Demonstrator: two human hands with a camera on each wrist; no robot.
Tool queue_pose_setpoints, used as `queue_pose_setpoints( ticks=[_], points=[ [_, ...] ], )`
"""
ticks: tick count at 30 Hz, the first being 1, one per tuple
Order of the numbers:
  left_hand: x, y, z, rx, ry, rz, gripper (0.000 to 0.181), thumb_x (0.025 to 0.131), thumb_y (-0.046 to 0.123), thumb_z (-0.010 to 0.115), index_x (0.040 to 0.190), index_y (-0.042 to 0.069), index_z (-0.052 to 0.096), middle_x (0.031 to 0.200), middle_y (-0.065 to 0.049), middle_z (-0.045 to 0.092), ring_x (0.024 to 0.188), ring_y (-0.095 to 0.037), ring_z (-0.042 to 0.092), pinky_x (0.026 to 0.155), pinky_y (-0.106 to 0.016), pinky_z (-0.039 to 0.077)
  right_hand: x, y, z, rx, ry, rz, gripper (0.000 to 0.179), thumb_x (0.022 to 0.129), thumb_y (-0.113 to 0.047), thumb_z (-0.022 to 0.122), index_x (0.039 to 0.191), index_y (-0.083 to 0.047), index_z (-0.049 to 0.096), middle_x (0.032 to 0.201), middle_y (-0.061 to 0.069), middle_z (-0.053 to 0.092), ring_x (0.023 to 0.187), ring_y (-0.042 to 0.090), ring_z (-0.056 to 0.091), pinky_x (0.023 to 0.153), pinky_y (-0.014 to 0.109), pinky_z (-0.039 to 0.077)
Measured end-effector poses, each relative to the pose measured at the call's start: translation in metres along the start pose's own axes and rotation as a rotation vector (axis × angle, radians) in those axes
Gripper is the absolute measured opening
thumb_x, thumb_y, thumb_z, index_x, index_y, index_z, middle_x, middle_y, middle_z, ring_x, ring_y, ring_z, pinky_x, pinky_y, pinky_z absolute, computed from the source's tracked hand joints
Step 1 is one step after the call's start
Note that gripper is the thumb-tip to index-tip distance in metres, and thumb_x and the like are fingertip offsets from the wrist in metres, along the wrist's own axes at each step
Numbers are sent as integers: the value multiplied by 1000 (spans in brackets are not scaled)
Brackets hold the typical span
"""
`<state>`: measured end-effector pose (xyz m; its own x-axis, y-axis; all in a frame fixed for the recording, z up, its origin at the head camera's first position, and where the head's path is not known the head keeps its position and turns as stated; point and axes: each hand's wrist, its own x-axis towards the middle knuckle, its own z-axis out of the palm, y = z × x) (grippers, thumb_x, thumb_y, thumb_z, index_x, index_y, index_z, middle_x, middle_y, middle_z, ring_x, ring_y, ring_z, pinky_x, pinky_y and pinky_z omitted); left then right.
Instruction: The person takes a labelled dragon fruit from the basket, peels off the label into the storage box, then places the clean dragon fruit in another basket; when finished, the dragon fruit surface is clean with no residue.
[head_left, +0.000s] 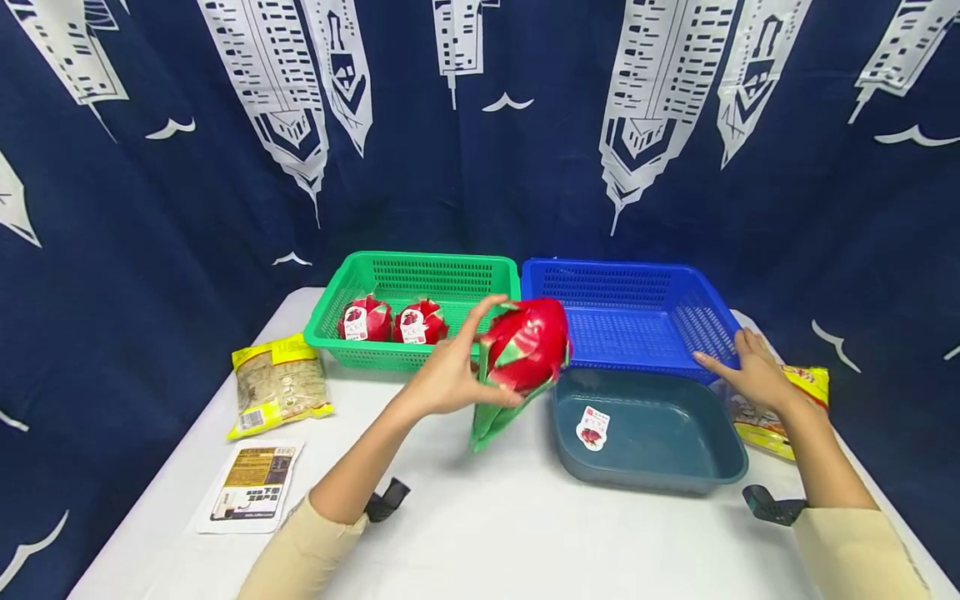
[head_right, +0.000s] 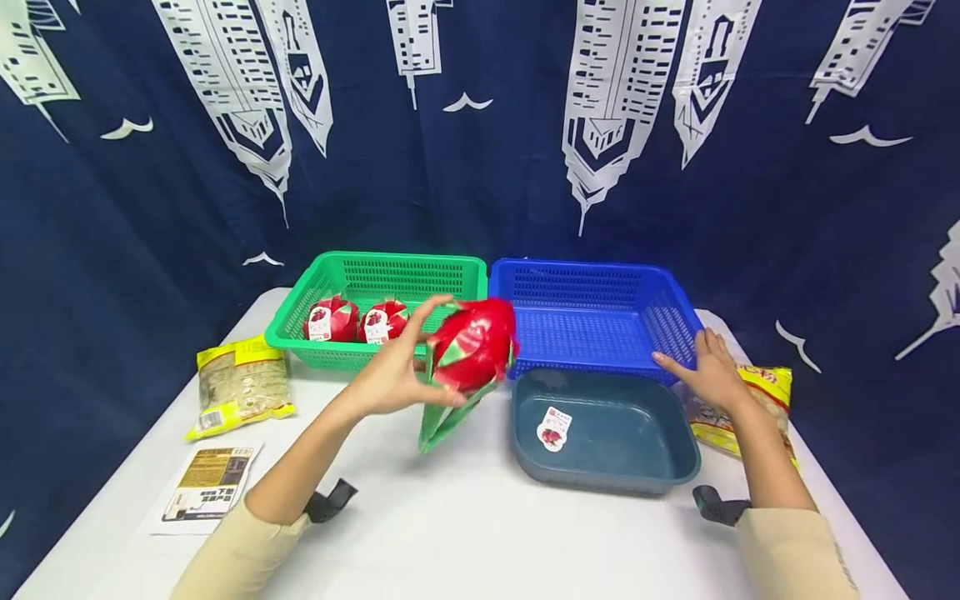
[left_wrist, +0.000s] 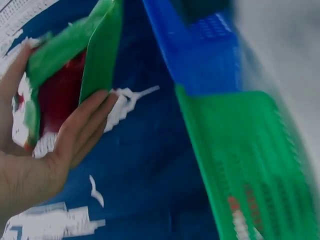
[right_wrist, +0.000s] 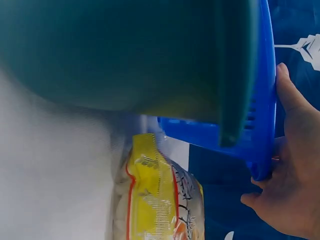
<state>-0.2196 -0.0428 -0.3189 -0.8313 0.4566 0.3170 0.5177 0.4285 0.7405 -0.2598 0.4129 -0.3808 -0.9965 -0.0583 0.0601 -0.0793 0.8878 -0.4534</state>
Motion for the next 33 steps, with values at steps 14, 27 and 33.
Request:
queue_pose_setpoints(
  ticks=[14,27,33],
  points=[
    [168,-6,100,-151,464,-211,106,58,44,85,138,43,17,122,-8,53,104,-28,55,71,-30,51,-4,-5,7,30,57,28,97,90,-53,45,137,15,-4,141,37,-12,130,50,-12,96,70,1],
    [198,-43,141,-76,366,-480,106,60,34,87,141,38,18,127,-16,49,113,-36,48,85,-45,47,-5,-6,10,59,81,80,97,90,-55,44,139,11,-7,144,33,-13,130,52,-10,94,72,3],
    [201,-55,149,-16,250,-566,106,60,32,87,141,37,18,128,-19,46,115,-38,46,89,-45,45,-7,-3,9,67,77,89,98,90,-56,44,140,9,-8,144,32,-14,130,52,-9,93,73,3]
  ],
)
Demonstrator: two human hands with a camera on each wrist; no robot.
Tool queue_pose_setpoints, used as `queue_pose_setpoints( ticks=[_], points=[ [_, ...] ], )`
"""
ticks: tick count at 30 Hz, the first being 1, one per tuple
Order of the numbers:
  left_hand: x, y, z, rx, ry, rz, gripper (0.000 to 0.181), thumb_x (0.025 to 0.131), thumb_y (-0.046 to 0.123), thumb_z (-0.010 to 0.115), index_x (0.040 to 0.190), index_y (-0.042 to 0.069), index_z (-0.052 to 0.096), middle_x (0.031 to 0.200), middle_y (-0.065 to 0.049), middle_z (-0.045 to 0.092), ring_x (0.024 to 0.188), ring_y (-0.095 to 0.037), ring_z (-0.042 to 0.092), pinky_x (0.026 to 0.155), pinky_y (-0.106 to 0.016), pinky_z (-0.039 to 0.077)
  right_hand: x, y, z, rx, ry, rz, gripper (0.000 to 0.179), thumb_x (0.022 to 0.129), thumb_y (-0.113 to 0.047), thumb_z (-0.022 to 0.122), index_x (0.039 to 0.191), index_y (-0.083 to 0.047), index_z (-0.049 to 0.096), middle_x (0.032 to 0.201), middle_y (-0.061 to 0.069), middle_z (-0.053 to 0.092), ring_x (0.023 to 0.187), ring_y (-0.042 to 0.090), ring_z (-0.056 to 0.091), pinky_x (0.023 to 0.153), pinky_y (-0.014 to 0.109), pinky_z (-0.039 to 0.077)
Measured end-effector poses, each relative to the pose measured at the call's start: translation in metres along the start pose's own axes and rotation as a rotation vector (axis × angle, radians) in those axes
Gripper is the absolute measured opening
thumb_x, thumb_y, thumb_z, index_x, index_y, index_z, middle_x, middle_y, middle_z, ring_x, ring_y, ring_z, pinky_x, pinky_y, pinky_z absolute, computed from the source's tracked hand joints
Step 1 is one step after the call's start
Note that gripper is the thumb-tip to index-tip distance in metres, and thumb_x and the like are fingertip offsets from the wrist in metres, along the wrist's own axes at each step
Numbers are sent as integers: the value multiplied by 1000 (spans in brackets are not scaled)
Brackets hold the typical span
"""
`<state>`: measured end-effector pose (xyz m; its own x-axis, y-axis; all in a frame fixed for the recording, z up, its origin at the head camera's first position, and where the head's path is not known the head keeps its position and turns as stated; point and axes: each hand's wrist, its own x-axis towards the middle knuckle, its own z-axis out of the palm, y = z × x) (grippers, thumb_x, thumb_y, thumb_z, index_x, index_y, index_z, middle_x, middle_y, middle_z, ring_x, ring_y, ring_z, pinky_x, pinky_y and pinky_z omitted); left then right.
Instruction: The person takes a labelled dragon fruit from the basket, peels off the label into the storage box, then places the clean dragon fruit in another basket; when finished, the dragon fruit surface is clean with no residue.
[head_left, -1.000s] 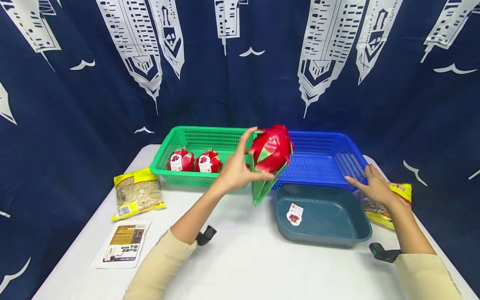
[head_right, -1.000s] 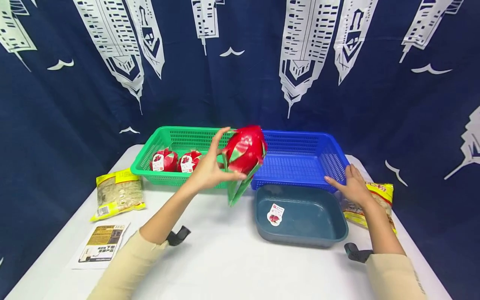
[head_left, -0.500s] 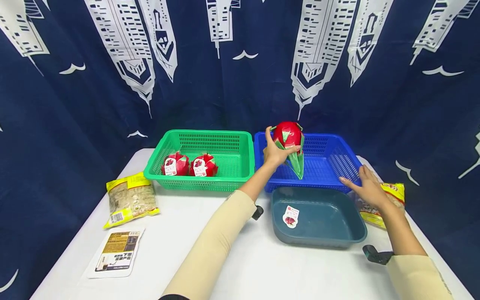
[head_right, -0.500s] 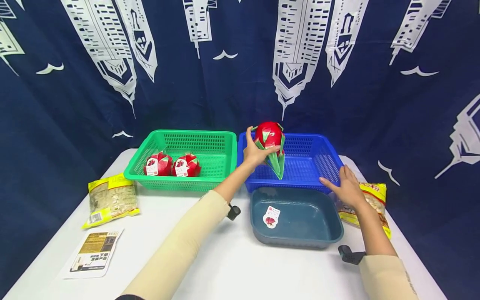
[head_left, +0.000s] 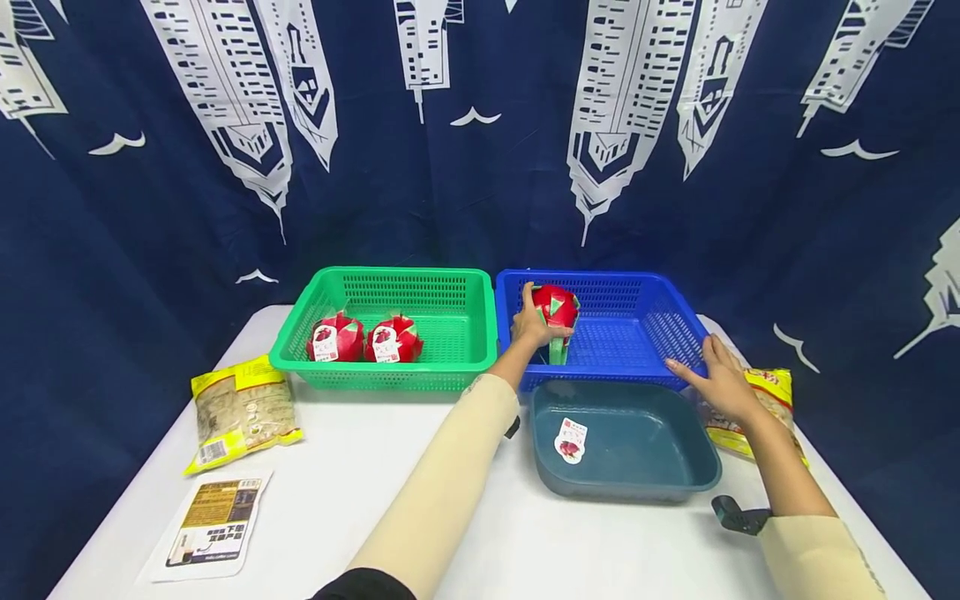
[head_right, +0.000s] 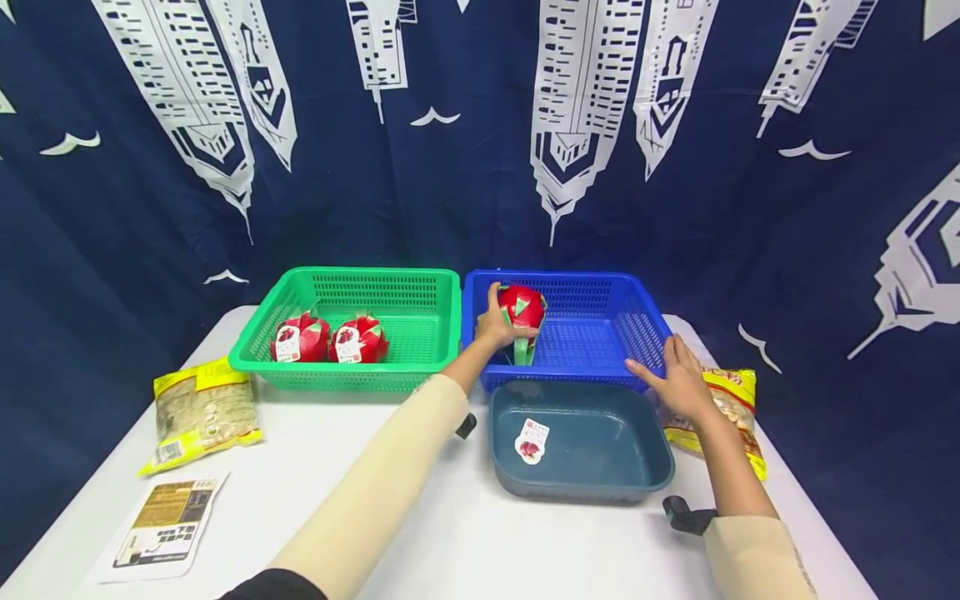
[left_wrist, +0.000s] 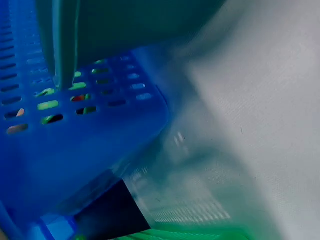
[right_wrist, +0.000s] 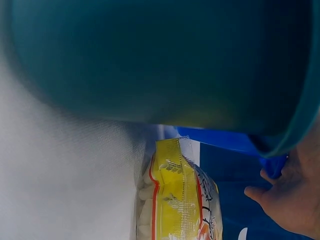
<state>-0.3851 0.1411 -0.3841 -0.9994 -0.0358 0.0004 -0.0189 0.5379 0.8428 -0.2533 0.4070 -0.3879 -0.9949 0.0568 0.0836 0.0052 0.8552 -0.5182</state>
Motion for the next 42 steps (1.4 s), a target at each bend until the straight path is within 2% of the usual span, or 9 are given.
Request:
queue_pose_setpoints(
  ticks=[3,7,10,11,13,19,28,34,42],
  points=[
    [14,-4,10,50,-81,-55,111,58,32,88,141,43,14,129,-22,43,116,-37,46,87,-44,46,-3,2,1,8,1,9,98,89,-56,45,140,8,-9,144,32,-14,130,53,-9,93,73,3],
    [37,-12,25,41,-195,-97,121,59,30,88,140,50,-1,132,-26,35,113,-41,46,67,-43,54,-5,3,0,11,5,16,98,90,-56,45,140,8,-9,144,31,-16,130,52,-10,93,72,3],
    [35,-4,22,-36,-286,-142,120,67,18,83,141,50,-6,139,-25,26,107,-46,50,54,-46,53,-6,6,-1,12,22,16,97,90,-55,45,140,8,-9,145,31,-15,130,52,-10,94,72,3],
    [26,4,13,-59,-323,-183,116,72,12,80,142,49,-5,143,-22,23,111,-44,49,57,-47,53,-7,7,-1,10,30,13,97,90,-55,45,140,9,-8,145,31,-15,130,53,-9,94,72,3],
    [21,10,10,-104,-342,-198,113,73,5,77,142,50,-1,143,-20,23,109,-45,50,54,-49,52,-8,8,-2,10,44,7,96,90,-54,45,140,10,-7,145,32,-13,130,53,-8,94,72,3],
    [14,17,9,-138,-346,-178,106,69,-2,78,140,47,16,139,-20,25,113,-46,46,53,-51,52,-11,10,-3,11,65,10,97,90,-54,46,140,11,-5,145,33,-10,130,54,-5,93,73,5],
    [12,28,13,-116,-370,-97,104,68,-3,79,140,44,22,135,-21,28,108,-45,49,51,-49,52,-12,11,-1,0,78,8,96,90,-54,46,140,12,-4,145,33,-9,130,54,-3,94,72,6],
    [11,43,30,-261,-345,-41,102,68,-1,79,140,43,22,132,-21,30,105,-45,52,57,-53,52,-8,6,4,10,67,22,97,89,-56,46,142,8,-3,147,30,-9,131,52,-3,94,73,8],
    [3,53,65,-302,-319,-1,101,68,1,80,140,44,22,130,-20,32,110,-44,47,55,-49,53,-1,3,5,-5,66,19,97,88,-56,47,142,8,-3,147,29,-8,132,51,-2,95,72,9]
  ],
)
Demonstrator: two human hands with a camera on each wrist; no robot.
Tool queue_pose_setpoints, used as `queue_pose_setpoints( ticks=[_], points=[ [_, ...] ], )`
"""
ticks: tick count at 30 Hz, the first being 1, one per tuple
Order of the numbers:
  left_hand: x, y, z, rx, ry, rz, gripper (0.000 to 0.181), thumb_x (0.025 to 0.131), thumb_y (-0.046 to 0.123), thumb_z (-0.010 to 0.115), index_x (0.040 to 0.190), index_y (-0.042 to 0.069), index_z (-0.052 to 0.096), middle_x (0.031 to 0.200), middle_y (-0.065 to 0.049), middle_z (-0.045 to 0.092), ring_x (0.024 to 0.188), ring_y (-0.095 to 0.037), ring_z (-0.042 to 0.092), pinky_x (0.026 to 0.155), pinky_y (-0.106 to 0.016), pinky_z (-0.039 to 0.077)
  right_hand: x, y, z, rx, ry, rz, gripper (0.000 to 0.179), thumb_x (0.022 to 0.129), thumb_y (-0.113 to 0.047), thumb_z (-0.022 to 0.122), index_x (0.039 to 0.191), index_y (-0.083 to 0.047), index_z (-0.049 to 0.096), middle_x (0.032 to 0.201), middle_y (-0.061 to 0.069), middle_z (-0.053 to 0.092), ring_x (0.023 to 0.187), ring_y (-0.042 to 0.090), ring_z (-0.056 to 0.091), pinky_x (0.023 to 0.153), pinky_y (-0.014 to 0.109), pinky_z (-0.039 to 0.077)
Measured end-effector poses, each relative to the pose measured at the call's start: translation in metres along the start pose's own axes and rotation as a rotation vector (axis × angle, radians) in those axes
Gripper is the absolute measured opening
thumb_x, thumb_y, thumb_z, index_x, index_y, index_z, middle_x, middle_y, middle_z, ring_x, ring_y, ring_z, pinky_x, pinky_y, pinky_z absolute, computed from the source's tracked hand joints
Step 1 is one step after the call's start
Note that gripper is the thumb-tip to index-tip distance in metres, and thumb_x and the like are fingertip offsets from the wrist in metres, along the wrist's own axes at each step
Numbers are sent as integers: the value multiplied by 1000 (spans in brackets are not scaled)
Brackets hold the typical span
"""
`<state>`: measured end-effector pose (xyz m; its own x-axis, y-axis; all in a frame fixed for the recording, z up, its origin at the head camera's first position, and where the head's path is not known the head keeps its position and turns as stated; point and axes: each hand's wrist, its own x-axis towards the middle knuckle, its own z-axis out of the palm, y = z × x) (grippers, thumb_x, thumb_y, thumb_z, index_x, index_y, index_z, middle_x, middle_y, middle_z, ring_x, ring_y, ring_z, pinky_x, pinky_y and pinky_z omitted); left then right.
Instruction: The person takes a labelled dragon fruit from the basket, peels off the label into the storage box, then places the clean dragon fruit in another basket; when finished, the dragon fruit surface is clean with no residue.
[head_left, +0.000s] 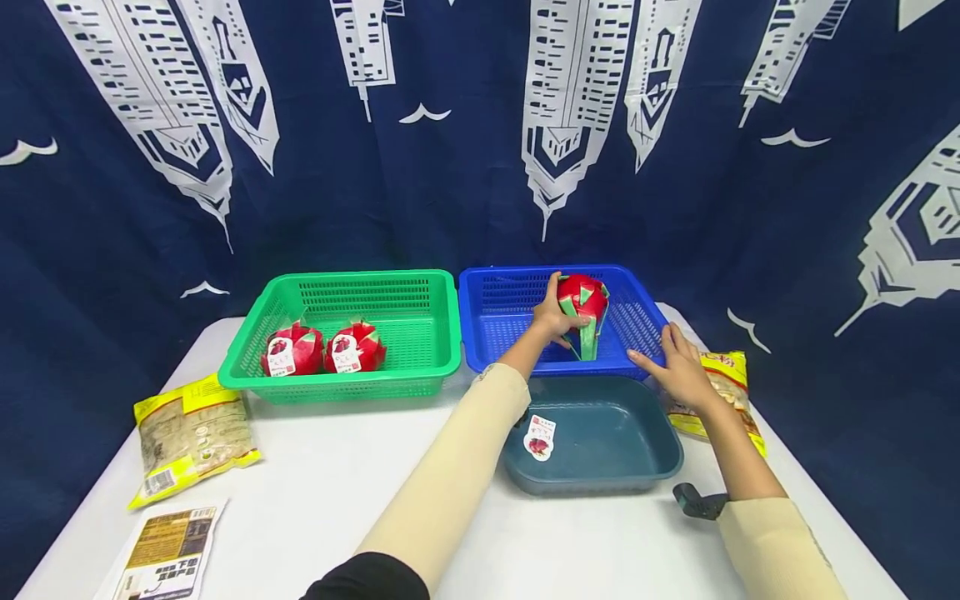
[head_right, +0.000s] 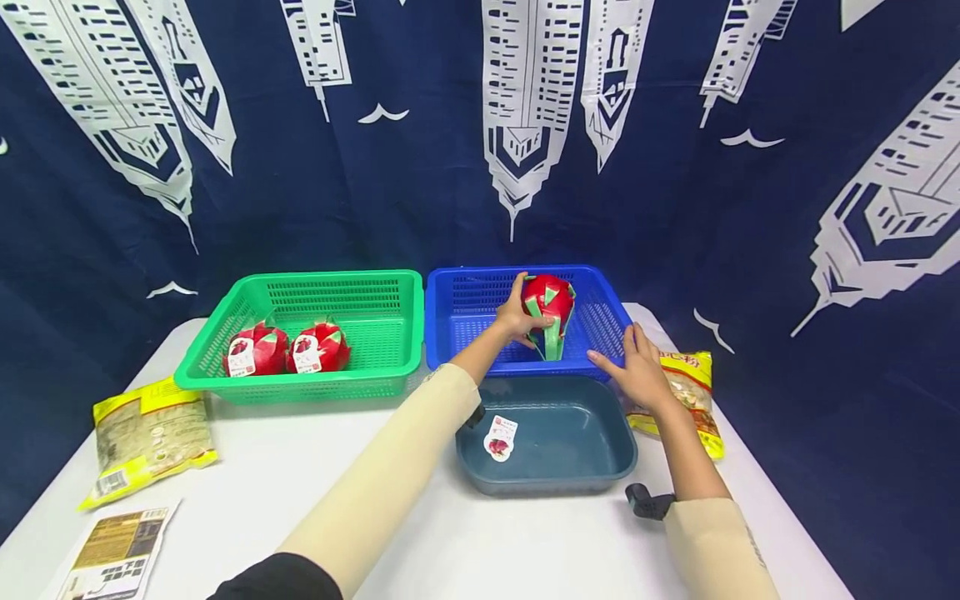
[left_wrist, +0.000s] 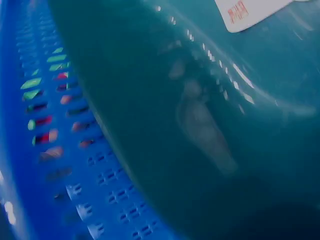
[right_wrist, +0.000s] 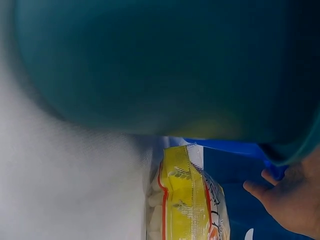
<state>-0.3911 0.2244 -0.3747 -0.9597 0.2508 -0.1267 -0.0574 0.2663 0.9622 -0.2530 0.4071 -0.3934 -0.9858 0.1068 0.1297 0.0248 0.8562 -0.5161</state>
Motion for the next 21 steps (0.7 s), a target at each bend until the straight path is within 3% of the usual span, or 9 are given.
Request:
queue_pose_setpoints(
  ticks=[5,9,13,16,18,19,20,21],
  points=[
    [8,-5,9,32,-17,-70,107,69,1,79,141,48,15,132,-21,29,109,-45,48,54,-49,52,3,-1,2,-4,9,-15,96,88,-56,47,143,7,-2,148,28,-7,131,51,0,96,71,8],
    [21,-18,8,95,-104,-98,111,73,7,78,141,51,1,136,-24,27,92,-45,57,55,-50,52,3,-1,4,-1,18,-7,97,88,-57,48,143,6,-1,148,28,-5,131,51,2,96,70,10],
    [71,-59,19,202,-256,3,116,74,26,78,135,58,-15,136,-26,27,61,-37,62,45,-43,51,1,0,2,-1,23,9,98,87,-57,48,143,7,-1,148,28,-4,131,51,3,96,71,9],
    [104,-84,30,277,-339,35,114,72,34,79,131,63,-15,137,-21,29,61,-32,62,49,-42,52,-1,1,0,-12,25,17,97,88,-57,47,143,7,-1,148,28,-3,131,50,3,96,70,10],
    [105,-88,31,330,-367,35,112,74,35,77,132,62,-15,137,-20,31,65,-29,63,52,-41,53,-1,0,1,-13,20,16,97,88,-57,47,143,7,-1,148,28,-4,131,50,3,96,70,10],
    [98,-84,28,341,-376,19,110,76,33,75,131,63,-15,138,-18,31,67,-28,64,54,-40,53,0,0,1,-11,18,14,97,88,-57,47,143,7,-1,148,28,-4,131,50,3,97,70,10],
    [135,-106,41,342,-381,9,114,72,36,79,128,65,-16,141,-16,29,67,-29,64,54,-43,53,0,0,1,-9,16,12,97,88,-57,47,143,7,-1,148,28,-5,131,50,3,97,70,9],
    [162,-122,50,325,-388,2,118,67,37,82,124,69,-16,143,-12,25,67,-30,65,54,-45,53,0,-1,2,-5,14,10,97,88,-57,47,143,7,-1,148,28,-5,131,50,2,97,70,9]
  ],
)
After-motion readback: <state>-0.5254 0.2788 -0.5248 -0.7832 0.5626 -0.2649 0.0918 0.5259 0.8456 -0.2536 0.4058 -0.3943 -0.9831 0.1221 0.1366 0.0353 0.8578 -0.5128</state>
